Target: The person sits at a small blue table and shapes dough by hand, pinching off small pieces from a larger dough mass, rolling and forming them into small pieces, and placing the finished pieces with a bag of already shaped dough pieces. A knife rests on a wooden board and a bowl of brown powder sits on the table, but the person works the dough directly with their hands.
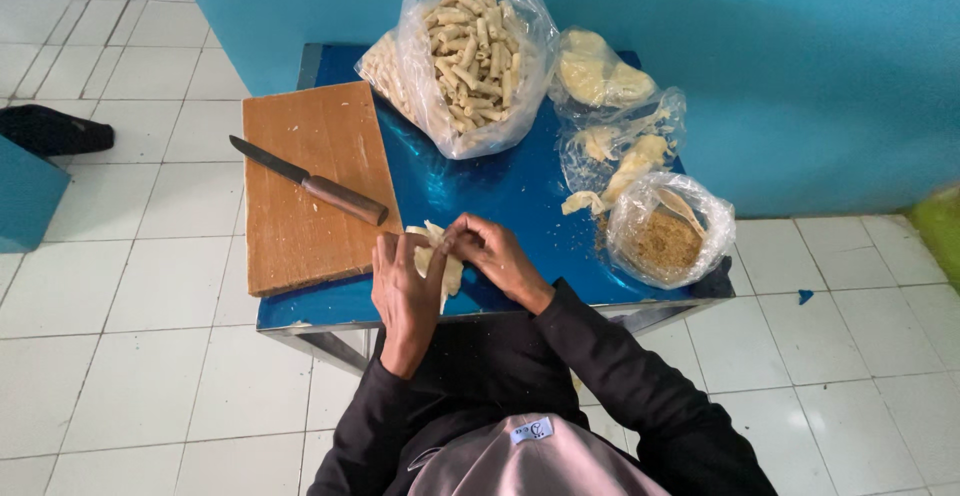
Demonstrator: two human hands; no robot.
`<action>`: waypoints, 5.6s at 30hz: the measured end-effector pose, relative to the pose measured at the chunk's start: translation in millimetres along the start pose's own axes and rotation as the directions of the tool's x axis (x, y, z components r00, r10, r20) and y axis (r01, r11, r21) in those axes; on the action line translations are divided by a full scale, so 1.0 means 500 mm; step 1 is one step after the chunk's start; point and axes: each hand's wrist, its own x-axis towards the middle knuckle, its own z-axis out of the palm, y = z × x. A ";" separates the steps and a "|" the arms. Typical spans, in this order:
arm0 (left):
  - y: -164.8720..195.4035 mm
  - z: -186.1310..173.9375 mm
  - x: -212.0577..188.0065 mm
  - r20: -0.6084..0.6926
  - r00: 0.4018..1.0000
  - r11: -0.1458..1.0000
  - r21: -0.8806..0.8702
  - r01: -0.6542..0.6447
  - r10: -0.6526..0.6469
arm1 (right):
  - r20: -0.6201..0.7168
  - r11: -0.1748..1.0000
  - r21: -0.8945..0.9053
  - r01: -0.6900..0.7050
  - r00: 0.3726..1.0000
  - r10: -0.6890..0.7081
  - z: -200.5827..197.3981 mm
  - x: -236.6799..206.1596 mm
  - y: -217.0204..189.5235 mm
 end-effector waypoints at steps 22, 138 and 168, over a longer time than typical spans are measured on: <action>-0.120 -0.039 -0.043 -0.147 0.987 0.911 0.395 0.119 -0.065 | -0.367 0.931 -0.344 0.123 0.895 -0.253 -0.205 -0.089 -0.020; 0.075 -0.013 -0.153 0.412 0.759 0.805 0.095 -0.586 0.504 | -0.280 0.230 -0.941 -0.249 0.953 -0.112 -0.467 -0.038 -0.059; 0.165 0.041 -0.135 0.236 0.950 0.873 0.394 -0.287 0.206 | 0.268 -0.141 -0.962 0.234 0.904 -0.333 -0.146 -0.264 -0.110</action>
